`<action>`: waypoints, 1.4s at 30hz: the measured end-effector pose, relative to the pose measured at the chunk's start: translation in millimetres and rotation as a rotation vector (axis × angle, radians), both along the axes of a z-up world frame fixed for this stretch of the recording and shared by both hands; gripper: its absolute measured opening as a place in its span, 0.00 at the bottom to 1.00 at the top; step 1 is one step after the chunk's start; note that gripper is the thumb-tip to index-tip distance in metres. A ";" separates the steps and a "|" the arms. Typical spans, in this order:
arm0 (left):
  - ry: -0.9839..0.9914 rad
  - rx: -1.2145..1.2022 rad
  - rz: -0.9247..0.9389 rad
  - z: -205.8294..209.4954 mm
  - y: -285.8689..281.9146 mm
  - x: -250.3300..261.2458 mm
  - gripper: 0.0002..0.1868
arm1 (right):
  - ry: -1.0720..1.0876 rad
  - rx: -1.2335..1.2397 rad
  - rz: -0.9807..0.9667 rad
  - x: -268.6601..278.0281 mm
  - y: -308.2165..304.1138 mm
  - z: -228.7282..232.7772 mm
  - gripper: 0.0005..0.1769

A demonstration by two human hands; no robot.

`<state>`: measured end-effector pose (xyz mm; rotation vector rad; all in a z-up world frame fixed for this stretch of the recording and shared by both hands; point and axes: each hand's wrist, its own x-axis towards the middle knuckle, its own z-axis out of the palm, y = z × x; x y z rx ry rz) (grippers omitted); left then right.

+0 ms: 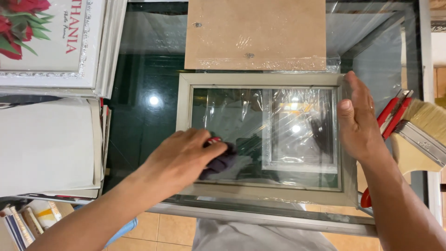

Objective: Cleaning a picture frame glass and inserting an artwork print before securing the backing.

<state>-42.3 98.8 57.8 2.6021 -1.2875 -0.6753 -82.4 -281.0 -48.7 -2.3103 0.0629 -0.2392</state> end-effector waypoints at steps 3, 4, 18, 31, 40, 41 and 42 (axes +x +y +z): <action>-0.126 -0.059 -0.027 -4.0 18.5 -2.9 0.28 | 0.001 -0.007 -0.002 0.9 4.9 5.0 0.49; -0.124 -0.056 -0.026 -8.2 13.0 -5.0 0.28 | 0.003 -0.004 0.000 0.8 7.5 6.0 0.49; -0.249 -0.568 -0.151 -62.3 -165.5 -41.2 0.12 | -0.004 0.066 -0.035 2.0 5.5 8.5 0.51; -0.031 -0.405 0.056 -43.2 -197.7 -22.0 0.21 | 0.039 0.250 -0.019 2.1 -7.8 4.5 0.52; -0.068 -0.316 0.388 -50.7 -219.3 34.7 0.30 | 0.038 0.299 0.011 0.0 -4.6 -0.2 0.55; -0.106 -0.368 0.423 -54.9 -224.1 43.4 0.31 | 0.012 0.270 0.014 1.5 -4.6 -1.5 0.53; -0.145 -0.420 0.459 -58.6 -228.7 51.9 0.32 | -0.014 0.242 0.017 2.9 -4.4 -2.3 0.52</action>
